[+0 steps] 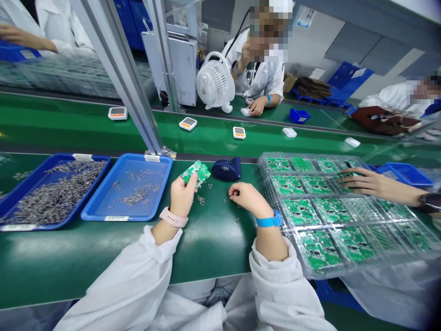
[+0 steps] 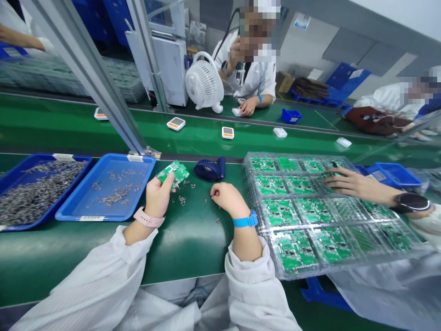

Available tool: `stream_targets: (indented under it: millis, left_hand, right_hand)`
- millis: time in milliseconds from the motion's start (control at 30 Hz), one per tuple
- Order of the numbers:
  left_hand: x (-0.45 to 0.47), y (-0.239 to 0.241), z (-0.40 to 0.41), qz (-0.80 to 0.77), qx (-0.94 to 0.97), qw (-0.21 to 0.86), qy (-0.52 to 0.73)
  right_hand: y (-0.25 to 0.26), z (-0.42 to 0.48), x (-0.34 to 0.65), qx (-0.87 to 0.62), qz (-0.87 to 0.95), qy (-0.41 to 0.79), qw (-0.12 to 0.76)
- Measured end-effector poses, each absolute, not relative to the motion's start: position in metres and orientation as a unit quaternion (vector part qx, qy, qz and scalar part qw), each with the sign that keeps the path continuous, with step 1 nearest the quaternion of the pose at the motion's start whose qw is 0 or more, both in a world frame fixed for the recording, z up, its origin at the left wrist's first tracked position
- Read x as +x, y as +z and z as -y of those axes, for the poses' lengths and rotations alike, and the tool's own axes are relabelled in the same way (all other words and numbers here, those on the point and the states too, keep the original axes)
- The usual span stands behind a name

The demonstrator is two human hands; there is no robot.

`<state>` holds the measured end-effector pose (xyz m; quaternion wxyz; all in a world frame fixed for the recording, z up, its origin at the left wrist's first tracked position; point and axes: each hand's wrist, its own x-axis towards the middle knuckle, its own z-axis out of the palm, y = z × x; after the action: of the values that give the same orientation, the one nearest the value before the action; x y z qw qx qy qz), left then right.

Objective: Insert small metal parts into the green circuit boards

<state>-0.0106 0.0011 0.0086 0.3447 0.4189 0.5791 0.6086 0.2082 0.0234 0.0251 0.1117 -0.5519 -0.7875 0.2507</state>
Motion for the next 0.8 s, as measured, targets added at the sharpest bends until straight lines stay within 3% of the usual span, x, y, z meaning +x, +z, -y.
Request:
stream_targets:
  millis: [200, 600, 800]
  left_hand:
    - [-0.010, 0.010, -0.001, -0.581, 0.424, 0.354, 0.598]
    - [-0.010, 0.010, -0.001, -0.578, 0.437, 0.359, 0.588]
    - [-0.008, 0.012, 0.001, -0.587, 0.442, 0.371, 0.567]
  right_hand:
    - [0.020, -0.023, 0.205, -0.486, 0.810, 0.303, 0.128]
    - [0.017, -0.023, 0.197, -0.467, 0.829, 0.287, 0.114]
    - [0.019, -0.019, 0.190, -0.486, 0.809, 0.285, 0.166]
